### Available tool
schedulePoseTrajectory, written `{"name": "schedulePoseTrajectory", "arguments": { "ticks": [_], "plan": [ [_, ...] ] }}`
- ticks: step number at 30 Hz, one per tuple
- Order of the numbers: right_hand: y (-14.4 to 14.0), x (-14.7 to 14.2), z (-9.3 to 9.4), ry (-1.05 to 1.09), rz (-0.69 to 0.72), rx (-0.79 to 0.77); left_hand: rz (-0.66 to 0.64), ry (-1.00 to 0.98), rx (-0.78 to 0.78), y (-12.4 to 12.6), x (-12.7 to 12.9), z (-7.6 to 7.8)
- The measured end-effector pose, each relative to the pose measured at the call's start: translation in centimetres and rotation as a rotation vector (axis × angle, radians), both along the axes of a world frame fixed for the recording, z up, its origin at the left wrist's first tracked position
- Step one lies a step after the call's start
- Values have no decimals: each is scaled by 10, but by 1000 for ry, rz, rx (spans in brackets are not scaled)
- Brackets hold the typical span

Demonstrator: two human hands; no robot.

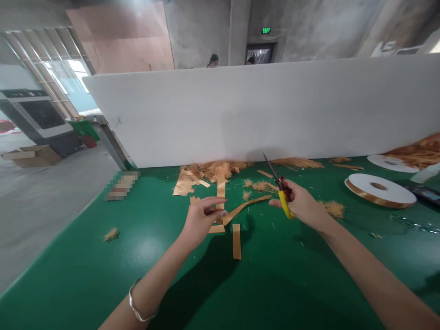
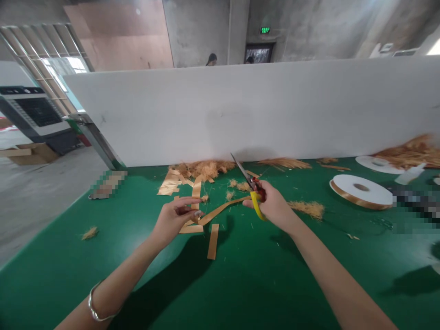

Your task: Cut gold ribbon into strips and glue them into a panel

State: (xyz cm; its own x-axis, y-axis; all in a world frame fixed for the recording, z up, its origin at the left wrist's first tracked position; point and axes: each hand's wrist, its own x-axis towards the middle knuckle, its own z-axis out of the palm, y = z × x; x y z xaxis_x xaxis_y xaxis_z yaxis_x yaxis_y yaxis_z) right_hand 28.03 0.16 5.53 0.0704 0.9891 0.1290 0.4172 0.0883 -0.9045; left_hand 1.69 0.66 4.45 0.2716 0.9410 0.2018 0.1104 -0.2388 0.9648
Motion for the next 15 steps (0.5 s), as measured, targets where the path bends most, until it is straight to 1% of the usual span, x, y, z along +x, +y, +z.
{"name": "schedulePoseTrajectory", "arguments": {
  "ticks": [3, 5, 6, 8, 13, 15],
  "plan": [
    [1, 0, -5, -222, -118, 74, 21, 35, 17, 1, -2, 3],
    [0, 0, -4, -333, -141, 123, 22, 42, 21, 1, -3, 4],
    [-1, 1, -3, -380, -119, 133, 23, 46, 27, 2, -4, 4],
    [-4, 5, 1, -473, -28, 132, 17, 53, 36, 3, -6, 3],
    [-13, 10, 11, -772, 216, 69, 4, 52, 51, 6, -11, 0],
    [-16, 7, 12, -853, 290, 43, -1, 60, 52, 6, -13, 0]
  ]
}}
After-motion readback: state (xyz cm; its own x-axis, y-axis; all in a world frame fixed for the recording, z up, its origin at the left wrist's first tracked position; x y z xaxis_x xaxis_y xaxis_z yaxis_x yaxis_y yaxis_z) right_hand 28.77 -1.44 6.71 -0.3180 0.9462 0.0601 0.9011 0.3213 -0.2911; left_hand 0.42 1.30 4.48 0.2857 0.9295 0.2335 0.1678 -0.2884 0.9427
